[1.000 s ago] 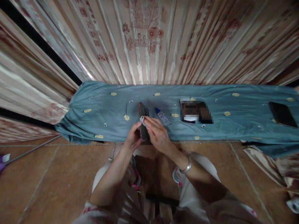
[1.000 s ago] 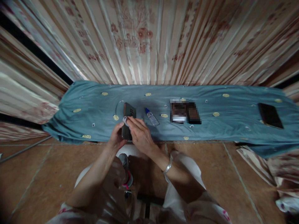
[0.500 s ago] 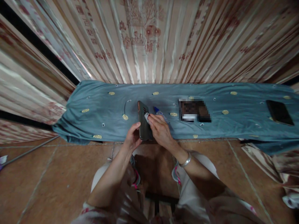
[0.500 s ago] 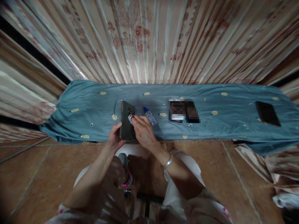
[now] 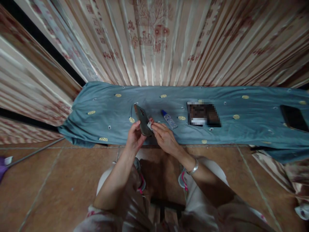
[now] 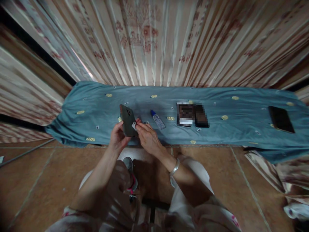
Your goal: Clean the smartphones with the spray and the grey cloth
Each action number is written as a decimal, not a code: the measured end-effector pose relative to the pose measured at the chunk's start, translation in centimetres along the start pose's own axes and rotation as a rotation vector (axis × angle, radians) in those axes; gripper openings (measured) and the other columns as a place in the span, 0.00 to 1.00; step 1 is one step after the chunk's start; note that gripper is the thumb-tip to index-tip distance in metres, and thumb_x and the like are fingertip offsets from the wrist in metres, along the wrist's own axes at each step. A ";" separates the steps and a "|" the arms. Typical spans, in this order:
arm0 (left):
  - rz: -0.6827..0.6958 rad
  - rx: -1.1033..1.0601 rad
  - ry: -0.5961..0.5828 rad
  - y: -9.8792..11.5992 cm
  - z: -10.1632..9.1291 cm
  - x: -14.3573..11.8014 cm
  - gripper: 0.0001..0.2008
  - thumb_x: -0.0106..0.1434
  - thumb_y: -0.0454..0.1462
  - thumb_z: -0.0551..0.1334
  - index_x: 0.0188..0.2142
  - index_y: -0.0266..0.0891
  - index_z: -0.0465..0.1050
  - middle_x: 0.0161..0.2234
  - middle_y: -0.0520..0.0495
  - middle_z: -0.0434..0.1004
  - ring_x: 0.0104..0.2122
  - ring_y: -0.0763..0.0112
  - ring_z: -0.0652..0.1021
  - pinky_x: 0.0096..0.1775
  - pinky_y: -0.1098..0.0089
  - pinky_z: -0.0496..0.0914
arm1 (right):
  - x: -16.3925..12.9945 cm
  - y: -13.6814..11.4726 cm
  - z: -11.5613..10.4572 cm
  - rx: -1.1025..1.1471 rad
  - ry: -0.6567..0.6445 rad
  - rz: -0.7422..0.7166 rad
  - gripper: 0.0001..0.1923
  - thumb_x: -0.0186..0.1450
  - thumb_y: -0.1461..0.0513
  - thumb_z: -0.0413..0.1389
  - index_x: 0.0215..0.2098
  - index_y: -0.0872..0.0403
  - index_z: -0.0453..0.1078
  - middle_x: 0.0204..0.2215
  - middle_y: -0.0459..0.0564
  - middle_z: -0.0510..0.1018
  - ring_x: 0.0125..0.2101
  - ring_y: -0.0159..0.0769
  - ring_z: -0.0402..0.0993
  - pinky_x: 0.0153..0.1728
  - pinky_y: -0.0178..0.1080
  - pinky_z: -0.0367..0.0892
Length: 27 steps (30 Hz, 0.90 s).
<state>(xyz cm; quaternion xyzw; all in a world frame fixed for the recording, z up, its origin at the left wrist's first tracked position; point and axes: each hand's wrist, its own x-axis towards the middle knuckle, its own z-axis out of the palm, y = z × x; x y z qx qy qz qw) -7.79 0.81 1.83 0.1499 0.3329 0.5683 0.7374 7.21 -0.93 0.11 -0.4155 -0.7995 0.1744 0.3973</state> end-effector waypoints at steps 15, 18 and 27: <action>-0.041 0.061 0.111 -0.7 -0.7 0.9 0.11 0.56 0.42 0.63 0.32 0.35 0.75 0.28 0.45 0.81 0.38 0.65 0.82 0.43 0.69 0.74 | -0.1 -2.9 -0.7 -0.004 0.114 -0.103 0.17 0.72 0.63 0.47 0.54 0.51 0.72 0.50 0.54 0.79 0.52 0.41 0.74 0.55 0.48 0.71; -0.054 0.043 0.107 -0.6 -0.8 0.8 0.12 0.55 0.42 0.63 0.34 0.36 0.76 0.30 0.45 0.82 0.40 0.63 0.82 0.44 0.67 0.75 | -0.5 -2.5 -0.6 -0.074 0.109 -0.165 0.17 0.72 0.65 0.47 0.55 0.54 0.72 0.50 0.57 0.78 0.52 0.42 0.74 0.55 0.48 0.71; -0.015 -0.033 0.109 0.5 0.2 0.1 0.17 0.57 0.44 0.61 0.39 0.33 0.76 0.39 0.37 0.83 0.50 0.53 0.79 0.51 0.57 0.73 | -1.1 -1.7 -0.9 -0.054 0.053 -0.157 0.16 0.72 0.64 0.47 0.55 0.53 0.71 0.50 0.56 0.78 0.52 0.41 0.74 0.54 0.48 0.71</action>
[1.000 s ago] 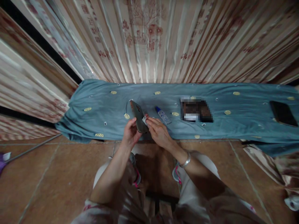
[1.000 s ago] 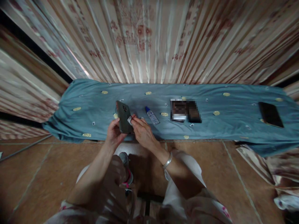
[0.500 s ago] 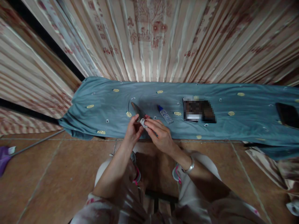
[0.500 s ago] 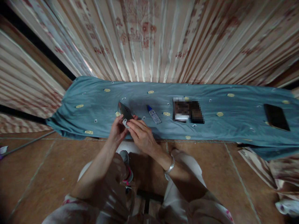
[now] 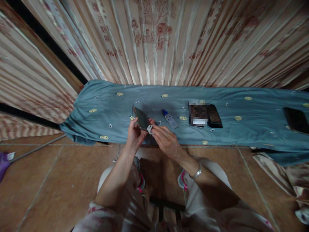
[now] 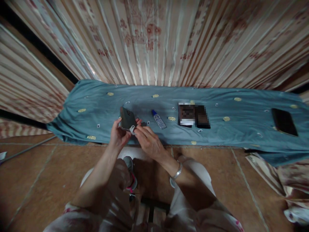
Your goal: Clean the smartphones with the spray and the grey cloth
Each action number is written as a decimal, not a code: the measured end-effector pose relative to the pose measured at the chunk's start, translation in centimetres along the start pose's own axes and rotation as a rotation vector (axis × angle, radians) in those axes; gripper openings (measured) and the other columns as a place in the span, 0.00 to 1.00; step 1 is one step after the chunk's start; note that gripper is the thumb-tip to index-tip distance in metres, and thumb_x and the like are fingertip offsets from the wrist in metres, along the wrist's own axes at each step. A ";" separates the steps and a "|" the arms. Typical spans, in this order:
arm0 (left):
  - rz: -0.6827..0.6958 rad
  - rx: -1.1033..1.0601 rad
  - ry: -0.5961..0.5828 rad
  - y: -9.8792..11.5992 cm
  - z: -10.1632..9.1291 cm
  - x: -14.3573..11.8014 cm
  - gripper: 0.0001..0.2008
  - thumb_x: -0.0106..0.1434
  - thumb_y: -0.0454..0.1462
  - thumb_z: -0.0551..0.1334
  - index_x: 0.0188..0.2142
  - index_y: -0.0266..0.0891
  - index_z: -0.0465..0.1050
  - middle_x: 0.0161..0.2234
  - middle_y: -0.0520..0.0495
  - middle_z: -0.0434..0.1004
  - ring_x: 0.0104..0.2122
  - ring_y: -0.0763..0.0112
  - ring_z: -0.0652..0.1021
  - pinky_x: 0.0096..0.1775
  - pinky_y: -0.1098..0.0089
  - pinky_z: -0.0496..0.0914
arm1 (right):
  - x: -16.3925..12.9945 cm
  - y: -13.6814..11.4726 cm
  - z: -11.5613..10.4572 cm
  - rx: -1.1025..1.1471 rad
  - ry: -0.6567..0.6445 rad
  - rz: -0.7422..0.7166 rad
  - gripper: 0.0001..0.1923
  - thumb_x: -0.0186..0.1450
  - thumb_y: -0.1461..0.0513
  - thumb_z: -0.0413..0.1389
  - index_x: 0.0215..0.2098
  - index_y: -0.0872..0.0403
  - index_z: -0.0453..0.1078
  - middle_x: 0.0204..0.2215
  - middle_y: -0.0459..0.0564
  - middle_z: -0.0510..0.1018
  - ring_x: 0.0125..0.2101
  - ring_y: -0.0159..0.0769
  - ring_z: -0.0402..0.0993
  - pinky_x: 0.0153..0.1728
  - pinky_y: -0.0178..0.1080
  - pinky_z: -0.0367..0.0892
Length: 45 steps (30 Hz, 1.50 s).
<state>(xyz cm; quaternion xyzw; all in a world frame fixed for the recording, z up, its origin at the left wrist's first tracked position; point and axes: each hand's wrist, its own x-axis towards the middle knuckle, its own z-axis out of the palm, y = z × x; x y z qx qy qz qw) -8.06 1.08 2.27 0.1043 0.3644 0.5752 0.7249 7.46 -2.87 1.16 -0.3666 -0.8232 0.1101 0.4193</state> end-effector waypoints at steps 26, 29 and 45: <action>-0.167 0.212 -0.273 -3.1 1.0 -2.5 0.22 0.51 0.39 0.65 0.46 0.35 0.73 0.44 0.40 0.82 0.51 0.50 0.78 0.50 0.52 0.74 | 2.4 7.3 0.5 0.227 0.200 0.508 0.14 0.66 0.59 0.51 0.39 0.52 0.78 0.39 0.51 0.82 0.41 0.41 0.77 0.46 0.44 0.70; -0.165 0.208 -0.245 -2.5 0.5 -2.3 0.23 0.53 0.41 0.64 0.48 0.34 0.72 0.47 0.37 0.80 0.53 0.48 0.77 0.51 0.51 0.73 | 2.8 8.3 0.8 0.501 0.262 0.683 0.16 0.63 0.53 0.53 0.38 0.53 0.79 0.32 0.47 0.82 0.32 0.37 0.77 0.37 0.39 0.71; 0.108 0.357 -0.022 -1.6 -0.5 -0.6 0.28 0.46 0.40 0.71 0.48 0.36 0.72 0.44 0.41 0.81 0.46 0.55 0.80 0.40 0.63 0.75 | 2.8 6.4 1.4 -0.021 -0.097 0.333 0.20 0.69 0.65 0.44 0.55 0.57 0.71 0.57 0.59 0.74 0.58 0.43 0.69 0.61 0.48 0.61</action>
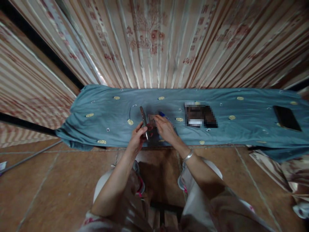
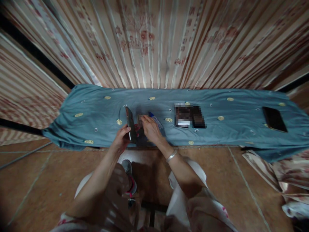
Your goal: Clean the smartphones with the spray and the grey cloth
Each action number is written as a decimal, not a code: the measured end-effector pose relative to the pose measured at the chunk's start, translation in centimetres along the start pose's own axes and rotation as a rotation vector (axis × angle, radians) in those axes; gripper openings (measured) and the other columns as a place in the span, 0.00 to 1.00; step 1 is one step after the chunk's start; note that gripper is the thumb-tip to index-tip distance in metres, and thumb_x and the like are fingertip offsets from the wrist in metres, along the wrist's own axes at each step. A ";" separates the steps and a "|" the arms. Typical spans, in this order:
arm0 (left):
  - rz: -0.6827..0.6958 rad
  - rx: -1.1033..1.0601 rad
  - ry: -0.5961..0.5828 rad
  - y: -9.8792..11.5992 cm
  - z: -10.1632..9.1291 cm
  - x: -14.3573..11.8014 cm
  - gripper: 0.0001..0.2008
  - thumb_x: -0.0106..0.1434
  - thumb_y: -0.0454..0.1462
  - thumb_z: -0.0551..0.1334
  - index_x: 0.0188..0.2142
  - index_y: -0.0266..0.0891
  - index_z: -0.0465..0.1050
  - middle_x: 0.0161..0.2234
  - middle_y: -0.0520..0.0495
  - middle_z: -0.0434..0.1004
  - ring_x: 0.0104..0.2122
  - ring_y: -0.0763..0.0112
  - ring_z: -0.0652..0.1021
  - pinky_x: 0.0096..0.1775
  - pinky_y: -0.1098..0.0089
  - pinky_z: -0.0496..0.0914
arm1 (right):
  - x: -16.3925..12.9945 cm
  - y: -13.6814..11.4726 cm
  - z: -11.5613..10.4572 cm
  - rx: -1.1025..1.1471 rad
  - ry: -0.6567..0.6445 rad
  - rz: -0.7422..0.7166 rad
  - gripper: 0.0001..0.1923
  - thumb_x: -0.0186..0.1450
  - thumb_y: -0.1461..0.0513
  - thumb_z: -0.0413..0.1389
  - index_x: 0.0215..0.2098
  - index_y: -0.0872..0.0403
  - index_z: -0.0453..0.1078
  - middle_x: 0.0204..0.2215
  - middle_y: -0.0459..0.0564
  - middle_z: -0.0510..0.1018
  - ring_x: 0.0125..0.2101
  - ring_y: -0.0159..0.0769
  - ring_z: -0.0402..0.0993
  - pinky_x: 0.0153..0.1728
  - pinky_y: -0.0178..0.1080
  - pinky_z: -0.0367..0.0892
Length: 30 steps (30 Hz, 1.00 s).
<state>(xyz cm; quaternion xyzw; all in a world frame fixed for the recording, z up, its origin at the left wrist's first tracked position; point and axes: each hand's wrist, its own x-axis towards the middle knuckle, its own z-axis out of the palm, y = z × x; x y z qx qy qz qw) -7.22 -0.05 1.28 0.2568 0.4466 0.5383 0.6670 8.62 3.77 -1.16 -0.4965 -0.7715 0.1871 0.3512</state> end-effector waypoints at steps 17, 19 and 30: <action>0.158 0.050 0.026 -2.1 3.2 1.9 0.35 0.43 0.37 0.75 0.53 0.40 0.72 0.50 0.44 0.79 0.55 0.59 0.74 0.57 0.63 0.65 | -5.2 -2.7 -3.3 0.360 -0.131 0.169 0.26 0.66 0.56 0.55 0.61 0.52 0.63 0.43 0.53 0.80 0.39 0.41 0.78 0.44 0.46 0.73; 0.138 0.010 0.020 -2.0 3.8 1.9 0.36 0.46 0.37 0.74 0.55 0.39 0.70 0.54 0.42 0.76 0.58 0.59 0.72 0.59 0.63 0.63 | -5.4 -2.1 -3.5 0.458 -0.111 0.210 0.28 0.65 0.55 0.56 0.62 0.51 0.62 0.45 0.53 0.80 0.43 0.42 0.78 0.48 0.47 0.73; 0.006 -0.074 0.010 -1.0 4.4 1.6 0.30 0.56 0.39 0.69 0.57 0.41 0.65 0.59 0.38 0.71 0.60 0.58 0.70 0.56 0.59 0.67 | -4.1 1.1 -8.1 1.099 0.138 0.564 0.18 0.51 0.53 0.70 0.36 0.52 0.75 0.35 0.46 0.82 0.37 0.36 0.79 0.47 0.47 0.76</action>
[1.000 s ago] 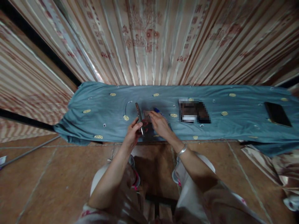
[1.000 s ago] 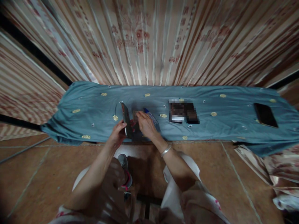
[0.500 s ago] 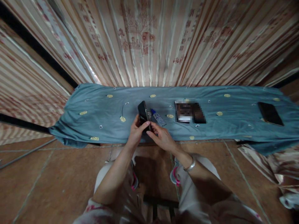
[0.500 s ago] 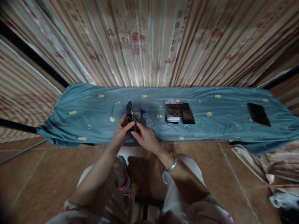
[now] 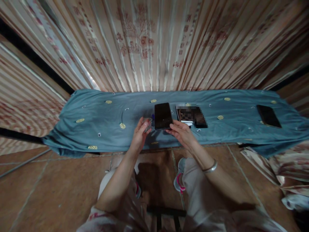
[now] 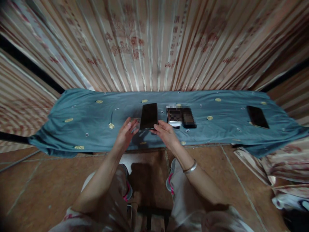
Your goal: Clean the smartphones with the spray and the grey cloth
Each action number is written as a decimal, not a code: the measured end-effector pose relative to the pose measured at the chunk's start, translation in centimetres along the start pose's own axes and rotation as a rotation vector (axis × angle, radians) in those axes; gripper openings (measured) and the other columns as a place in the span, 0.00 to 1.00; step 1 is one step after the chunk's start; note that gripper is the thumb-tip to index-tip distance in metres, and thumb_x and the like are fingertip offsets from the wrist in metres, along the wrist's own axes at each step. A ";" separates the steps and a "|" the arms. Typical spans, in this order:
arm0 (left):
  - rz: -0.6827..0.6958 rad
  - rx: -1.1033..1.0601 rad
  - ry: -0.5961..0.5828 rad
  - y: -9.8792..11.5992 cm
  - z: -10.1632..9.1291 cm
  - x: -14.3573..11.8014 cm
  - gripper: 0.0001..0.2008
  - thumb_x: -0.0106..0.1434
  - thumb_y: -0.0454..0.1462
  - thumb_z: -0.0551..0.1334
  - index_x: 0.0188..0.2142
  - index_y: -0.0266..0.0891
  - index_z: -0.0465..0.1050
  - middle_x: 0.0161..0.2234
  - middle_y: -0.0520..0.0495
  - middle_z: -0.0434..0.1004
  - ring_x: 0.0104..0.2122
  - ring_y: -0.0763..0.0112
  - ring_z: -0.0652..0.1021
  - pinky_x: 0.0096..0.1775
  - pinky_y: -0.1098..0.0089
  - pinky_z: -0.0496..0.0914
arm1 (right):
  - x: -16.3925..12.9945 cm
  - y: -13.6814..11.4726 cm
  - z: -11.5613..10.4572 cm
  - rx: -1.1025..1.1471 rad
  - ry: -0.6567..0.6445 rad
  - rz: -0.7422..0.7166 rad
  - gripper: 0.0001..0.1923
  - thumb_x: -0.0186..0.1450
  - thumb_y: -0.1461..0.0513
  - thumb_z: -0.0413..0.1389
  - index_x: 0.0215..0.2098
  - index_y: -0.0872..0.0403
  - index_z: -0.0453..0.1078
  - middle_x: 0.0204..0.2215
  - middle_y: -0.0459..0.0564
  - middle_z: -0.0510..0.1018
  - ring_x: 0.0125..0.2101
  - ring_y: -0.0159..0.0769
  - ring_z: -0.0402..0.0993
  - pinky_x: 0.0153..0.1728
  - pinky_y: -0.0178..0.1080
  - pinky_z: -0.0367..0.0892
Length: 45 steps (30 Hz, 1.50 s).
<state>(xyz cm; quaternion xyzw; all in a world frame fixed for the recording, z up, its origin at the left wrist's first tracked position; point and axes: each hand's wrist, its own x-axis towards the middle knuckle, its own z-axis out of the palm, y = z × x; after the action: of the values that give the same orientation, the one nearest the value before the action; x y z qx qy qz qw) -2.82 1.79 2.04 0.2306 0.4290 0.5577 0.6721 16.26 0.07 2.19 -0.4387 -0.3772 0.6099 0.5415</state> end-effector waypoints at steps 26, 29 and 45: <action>0.011 0.057 -0.062 -0.4 -1.3 0.2 0.22 0.52 0.41 0.71 0.47 0.42 0.74 0.54 0.40 0.76 0.59 0.55 0.71 0.53 0.60 0.68 | -0.4 -0.2 -11.9 0.076 0.327 0.015 0.12 0.50 0.62 0.72 0.29 0.53 0.76 0.29 0.47 0.84 0.31 0.35 0.83 0.44 0.35 0.79; 0.017 0.055 -0.074 -0.5 -1.3 0.3 0.22 0.52 0.41 0.71 0.46 0.42 0.75 0.53 0.40 0.77 0.59 0.55 0.71 0.53 0.60 0.67 | -0.1 0.1 -12.4 0.060 0.386 -0.012 0.12 0.50 0.61 0.73 0.27 0.53 0.76 0.26 0.46 0.83 0.29 0.35 0.83 0.40 0.34 0.80; 0.060 0.141 -0.022 -0.2 -1.6 -0.2 0.21 0.49 0.42 0.73 0.43 0.42 0.77 0.48 0.42 0.80 0.54 0.57 0.76 0.53 0.61 0.68 | -1.3 -3.4 -20.3 -0.625 0.731 -0.125 0.13 0.60 0.54 0.64 0.37 0.55 0.78 0.35 0.62 0.83 0.29 0.37 0.80 0.34 0.39 0.74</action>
<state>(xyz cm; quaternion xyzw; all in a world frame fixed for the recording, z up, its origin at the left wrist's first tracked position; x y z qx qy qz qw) -4.01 1.32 1.10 0.2961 0.4526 0.5437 0.6418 36.54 -1.09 -1.20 -0.7424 -0.3533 0.2395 0.5165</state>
